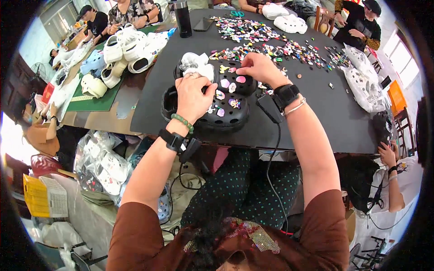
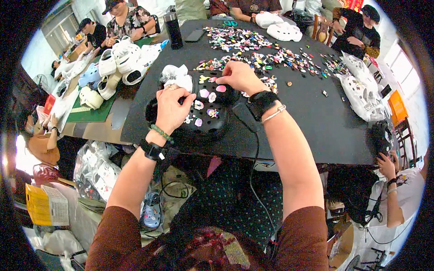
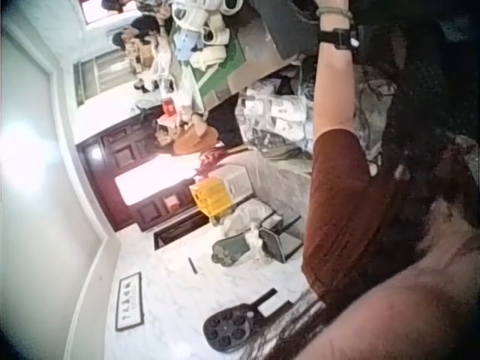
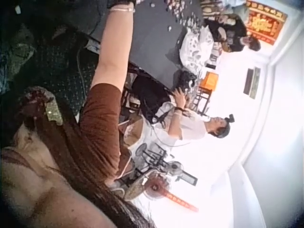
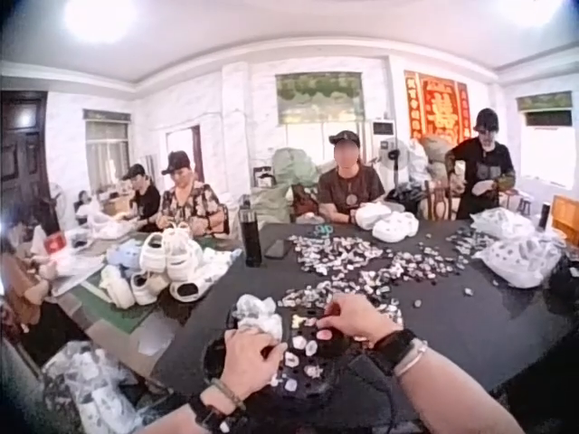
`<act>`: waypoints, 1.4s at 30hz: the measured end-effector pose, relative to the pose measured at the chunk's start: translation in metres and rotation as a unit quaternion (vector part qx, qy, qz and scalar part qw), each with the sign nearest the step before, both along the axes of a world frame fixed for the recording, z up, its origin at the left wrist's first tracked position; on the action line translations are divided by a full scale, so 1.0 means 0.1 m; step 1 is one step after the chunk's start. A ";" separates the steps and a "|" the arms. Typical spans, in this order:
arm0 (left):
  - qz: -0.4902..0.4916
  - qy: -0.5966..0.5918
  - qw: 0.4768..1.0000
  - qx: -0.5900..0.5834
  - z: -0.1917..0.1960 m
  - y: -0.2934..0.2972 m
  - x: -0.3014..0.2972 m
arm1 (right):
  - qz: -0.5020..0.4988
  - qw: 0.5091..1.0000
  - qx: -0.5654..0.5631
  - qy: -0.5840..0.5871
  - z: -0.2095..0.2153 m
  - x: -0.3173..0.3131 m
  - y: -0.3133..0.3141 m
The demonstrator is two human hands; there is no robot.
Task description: Attaching decorative charms to the holes of clogs.
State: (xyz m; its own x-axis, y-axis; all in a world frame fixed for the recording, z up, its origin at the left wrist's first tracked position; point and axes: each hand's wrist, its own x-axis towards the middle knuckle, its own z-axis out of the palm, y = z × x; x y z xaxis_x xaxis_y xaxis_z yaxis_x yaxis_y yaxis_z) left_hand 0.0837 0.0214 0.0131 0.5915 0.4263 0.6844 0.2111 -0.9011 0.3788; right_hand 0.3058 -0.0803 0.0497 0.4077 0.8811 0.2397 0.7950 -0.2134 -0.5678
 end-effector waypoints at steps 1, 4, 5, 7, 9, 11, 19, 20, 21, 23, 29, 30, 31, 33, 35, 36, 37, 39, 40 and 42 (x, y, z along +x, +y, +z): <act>0.002 0.013 1.000 -0.003 0.01 0.00 0.01 | -0.001 1.000 0.000 0.001 -0.02 0.03 0.03; -0.006 0.002 1.000 -0.008 0.03 -0.01 0.02 | -0.013 0.999 -0.030 -0.038 -0.05 0.05 0.12; -0.004 0.004 1.000 -0.008 0.03 0.01 0.02 | -0.015 0.997 -0.026 -0.065 -0.05 0.01 0.16; 0.002 0.008 1.000 -0.012 0.02 0.04 0.01 | -0.015 0.996 -0.022 -0.091 -0.07 -0.09 0.22; 0.009 0.008 1.000 -0.022 -0.02 0.05 0.04 | -0.038 0.994 -0.009 -0.106 -0.12 -0.11 0.25; 0.018 0.008 0.999 -0.033 -0.04 0.04 0.06 | -0.021 0.995 0.031 -0.091 -0.11 -0.10 0.20; 0.035 0.010 0.995 -0.088 -0.06 0.13 0.07 | 0.225 0.945 0.090 -0.220 0.10 -0.30 -0.21; 0.030 0.011 0.994 -0.102 -0.06 0.15 0.09 | 0.225 0.940 0.076 -0.244 0.07 -0.29 -0.19; 0.027 0.008 0.995 -0.100 -0.07 0.16 0.11 | 0.214 0.937 0.064 -0.267 0.03 -0.28 -0.18; 0.016 -0.004 0.997 -0.071 -0.09 0.16 0.12 | 0.202 0.928 0.044 -0.308 -0.02 -0.28 -0.15; 0.030 -0.004 0.999 -0.033 -0.17 0.17 0.12 | 0.193 0.914 0.028 -0.356 -0.05 -0.35 -0.03; 0.036 -0.001 0.999 -0.024 -0.16 0.16 0.12 | 0.194 0.920 0.003 -0.340 -0.05 -0.35 -0.03; 0.036 -0.001 0.999 -0.026 -0.16 0.16 0.11 | 0.204 0.915 -0.004 -0.348 -0.06 -0.34 0.00; 0.037 0.014 0.998 -0.052 -0.13 0.16 0.10 | 0.215 0.911 -0.002 -0.353 -0.05 -0.30 0.03; 0.033 0.013 0.998 -0.054 -0.11 0.15 0.10 | 0.240 0.900 0.006 -0.363 -0.04 -0.28 0.06; 0.030 0.012 0.998 -0.054 -0.10 0.14 0.10 | 0.240 0.900 0.006 -0.363 -0.04 -0.26 0.06; 0.031 0.012 0.998 -0.055 -0.11 0.14 0.10 | 0.251 0.902 0.009 -0.353 -0.03 -0.25 0.05; 0.031 0.017 0.998 -0.053 -0.11 0.14 0.10 | 0.262 0.902 0.013 -0.342 -0.01 -0.24 0.06; 0.031 0.017 0.998 -0.053 -0.11 0.14 0.10 | 0.264 0.903 -0.001 -0.339 -0.01 -0.24 0.05; 0.030 0.020 0.998 -0.053 -0.11 0.15 0.09 | 0.268 0.903 -0.014 -0.335 0.00 -0.23 0.06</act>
